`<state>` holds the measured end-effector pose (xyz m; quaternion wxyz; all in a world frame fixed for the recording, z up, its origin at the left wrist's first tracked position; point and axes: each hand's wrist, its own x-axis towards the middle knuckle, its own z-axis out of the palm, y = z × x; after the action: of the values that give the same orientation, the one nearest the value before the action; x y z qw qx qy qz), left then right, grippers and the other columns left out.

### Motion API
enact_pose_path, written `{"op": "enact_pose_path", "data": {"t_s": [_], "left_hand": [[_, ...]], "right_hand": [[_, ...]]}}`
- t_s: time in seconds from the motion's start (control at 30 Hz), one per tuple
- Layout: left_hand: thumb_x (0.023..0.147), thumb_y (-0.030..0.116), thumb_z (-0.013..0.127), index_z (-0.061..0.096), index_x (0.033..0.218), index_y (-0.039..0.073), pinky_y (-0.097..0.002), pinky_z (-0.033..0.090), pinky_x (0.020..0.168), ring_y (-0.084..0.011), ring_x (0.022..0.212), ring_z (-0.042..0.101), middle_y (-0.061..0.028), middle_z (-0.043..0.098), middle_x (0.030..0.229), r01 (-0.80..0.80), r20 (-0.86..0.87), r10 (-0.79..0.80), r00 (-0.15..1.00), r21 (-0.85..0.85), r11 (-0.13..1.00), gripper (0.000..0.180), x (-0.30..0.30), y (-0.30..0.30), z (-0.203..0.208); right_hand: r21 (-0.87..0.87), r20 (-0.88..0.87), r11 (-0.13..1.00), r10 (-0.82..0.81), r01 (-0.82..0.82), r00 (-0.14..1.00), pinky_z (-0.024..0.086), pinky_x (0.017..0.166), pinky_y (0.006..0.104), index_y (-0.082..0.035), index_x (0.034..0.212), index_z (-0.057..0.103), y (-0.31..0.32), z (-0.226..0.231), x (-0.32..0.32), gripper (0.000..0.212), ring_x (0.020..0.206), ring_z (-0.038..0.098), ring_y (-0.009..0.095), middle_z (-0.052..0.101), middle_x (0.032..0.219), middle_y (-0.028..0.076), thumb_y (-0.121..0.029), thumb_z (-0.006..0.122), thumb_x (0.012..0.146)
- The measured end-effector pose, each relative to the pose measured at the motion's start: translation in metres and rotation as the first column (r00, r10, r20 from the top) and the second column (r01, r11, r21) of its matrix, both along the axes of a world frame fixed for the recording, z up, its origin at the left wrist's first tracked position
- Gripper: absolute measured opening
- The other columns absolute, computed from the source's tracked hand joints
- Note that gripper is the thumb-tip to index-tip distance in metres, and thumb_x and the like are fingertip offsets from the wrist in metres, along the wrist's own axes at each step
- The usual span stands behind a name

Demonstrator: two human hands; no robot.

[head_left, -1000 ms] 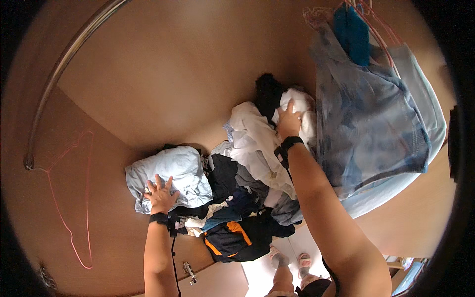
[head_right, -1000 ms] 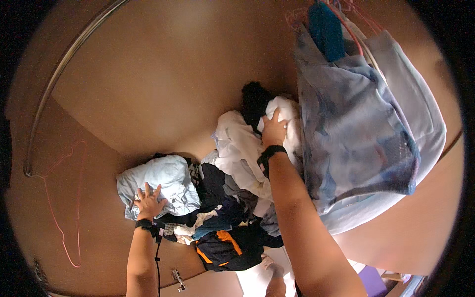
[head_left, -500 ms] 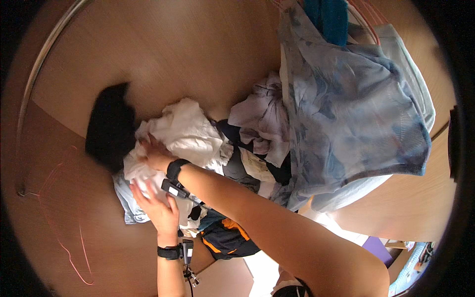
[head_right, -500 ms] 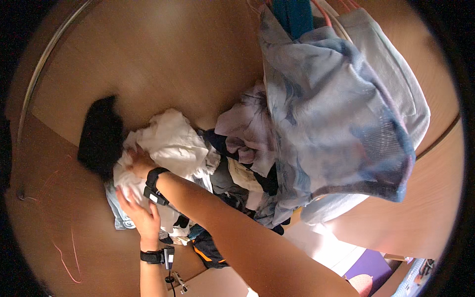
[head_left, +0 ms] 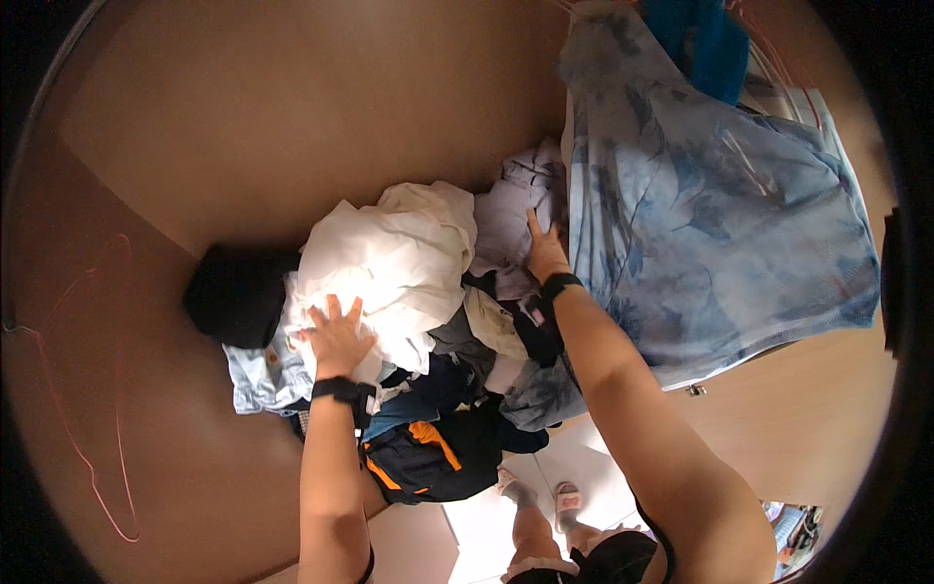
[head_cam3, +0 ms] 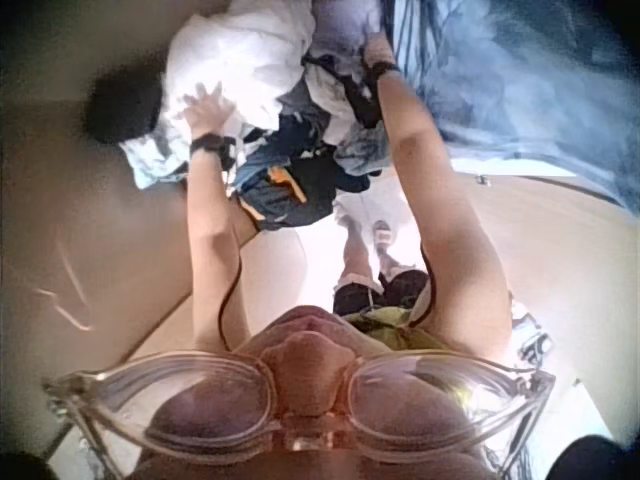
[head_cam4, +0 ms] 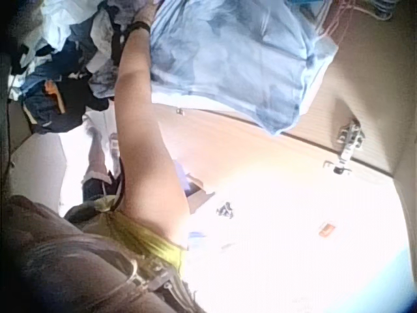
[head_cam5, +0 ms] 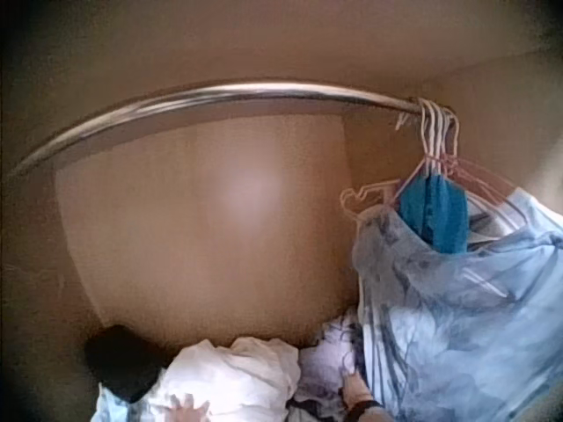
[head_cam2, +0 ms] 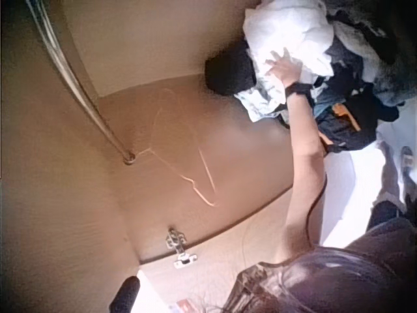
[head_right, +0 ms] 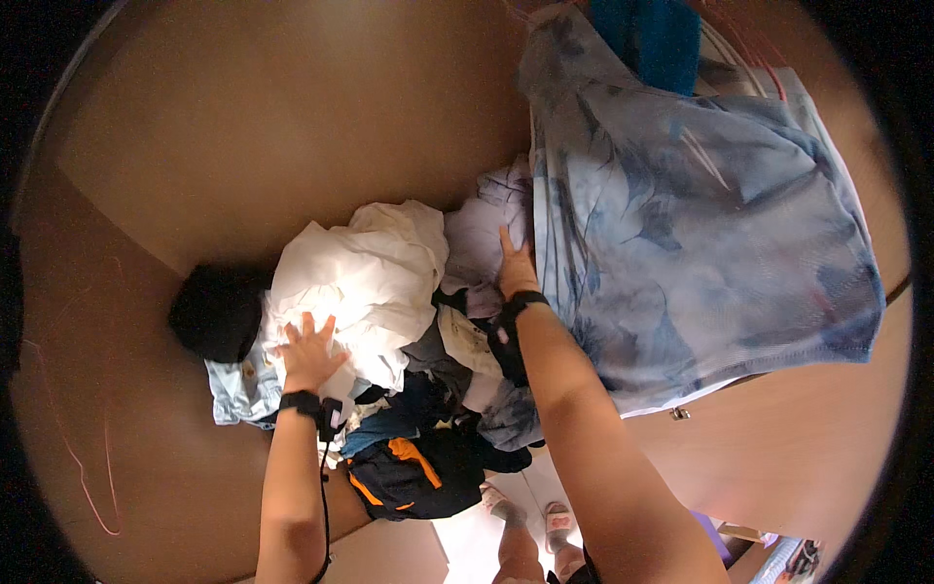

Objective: The person gathers items of clothing from a bed, including a black shirt, an orange shirt, and a pair of trousers, and sorts them into a wardrobe. The person then takes hangers from the wardrobe, picks up a white shirt from the bed, and places a bag and a pack of diapers into a top cupboard.

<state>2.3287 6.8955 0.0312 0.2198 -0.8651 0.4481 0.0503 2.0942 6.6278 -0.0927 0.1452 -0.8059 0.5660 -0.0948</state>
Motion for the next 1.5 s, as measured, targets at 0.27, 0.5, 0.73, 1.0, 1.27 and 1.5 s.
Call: {"op": "enact_pose_path", "data": {"t_s": [0.27, 0.5, 0.73, 1.0, 1.27, 1.5], "left_hand": [[0.077, 0.046, 0.061, 0.052, 0.126, 0.020, -0.0621, 0.028, 0.098, -0.0421, 0.127, 0.029, -0.0137, 0.035, 0.139, -0.055, -0.101, 0.017, 0.995, -0.380, 0.923, 0.056, 0.006, 0.065, 0.047], [0.070, 0.006, 0.066, 0.060, 0.105, 0.009, -0.0513, 0.027, 0.101, -0.0377, 0.121, 0.038, -0.0150, 0.048, 0.125, 0.354, 0.479, 0.281, 0.832, -0.847, 0.396, 0.036, -0.132, 0.166, 0.214], [0.080, 0.024, 0.067, 0.048, 0.113, 0.000, -0.0425, 0.049, 0.070, -0.0342, 0.083, 0.060, -0.0197, 0.061, 0.093, -0.087, 0.200, 0.522, 0.829, -0.876, 0.474, 0.045, -0.074, 0.297, 0.287], [0.095, 0.018, 0.043, 0.050, 0.096, 0.011, -0.0264, 0.048, 0.053, -0.0091, 0.061, 0.055, 0.0017, 0.050, 0.066, -0.689, -0.658, -0.206, 0.725, -0.703, -0.177, 0.011, -0.084, 0.235, 0.273], [0.094, 0.022, 0.050, 0.051, 0.098, 0.006, -0.0256, 0.045, 0.049, -0.0087, 0.048, 0.046, 0.0011, 0.045, 0.061, -0.764, -0.662, -0.513, 0.547, -0.646, 0.019, 0.016, -0.221, 0.309, 0.206], [0.088, 0.024, 0.060, 0.058, 0.106, 0.001, -0.0232, 0.046, 0.057, -0.0149, 0.065, 0.060, -0.0061, 0.063, 0.076, -0.865, -0.926, -0.126, 0.355, -0.376, 0.332, 0.030, -0.397, 0.503, 0.228]], "right_hand": [[0.156, 0.216, 0.984, 0.047, -0.082, 0.975, 0.040, 0.096, 0.0472, -0.004, 0.138, 0.026, 0.091, 0.098, 0.055, 0.074, 0.120, 0.039, 0.043, 0.021, 0.139, 0.026, -0.014, 0.066, 0.076], [-0.399, 0.671, 0.869, 0.494, -0.293, 0.553, 0.033, 0.099, 0.0442, -0.007, 0.132, 0.038, 0.193, 0.222, -0.061, 0.059, 0.118, 0.037, 0.038, 0.029, 0.133, 0.022, -0.009, 0.065, 0.079], [-0.597, 0.691, 0.757, 0.654, -0.266, 0.308, 0.044, 0.078, 0.0325, -0.003, 0.095, 0.060, 0.272, 0.342, -0.181, 0.022, 0.092, 0.053, 0.026, 0.050, 0.108, 0.016, 0.004, 0.056, 0.075], [-0.708, 0.593, 0.686, 0.707, -0.170, 0.385, 0.047, 0.071, 0.0296, 0.001, 0.084, 0.060, 0.294, 0.398, -0.284, 0.016, 0.080, 0.057, 0.023, 0.057, 0.089, 0.014, 0.012, 0.055, 0.074], [-0.618, 0.576, 0.751, 0.230, 0.234, 0.784, 0.037, 0.094, 0.0411, -0.001, 0.112, 0.058, 0.193, 0.402, -0.302, 0.047, 0.110, 0.049, 0.034, 0.052, 0.115, 0.021, -0.040, 0.057, 0.085], [-0.297, 0.223, 0.950, -0.023, 0.091, 0.975, 0.023, 0.102, 0.0568, -0.001, 0.140, 0.024, 0.181, 0.446, -0.245, 0.097, 0.128, 0.030, 0.044, 0.025, 0.138, 0.034, -0.060, 0.062, 0.073]]}}
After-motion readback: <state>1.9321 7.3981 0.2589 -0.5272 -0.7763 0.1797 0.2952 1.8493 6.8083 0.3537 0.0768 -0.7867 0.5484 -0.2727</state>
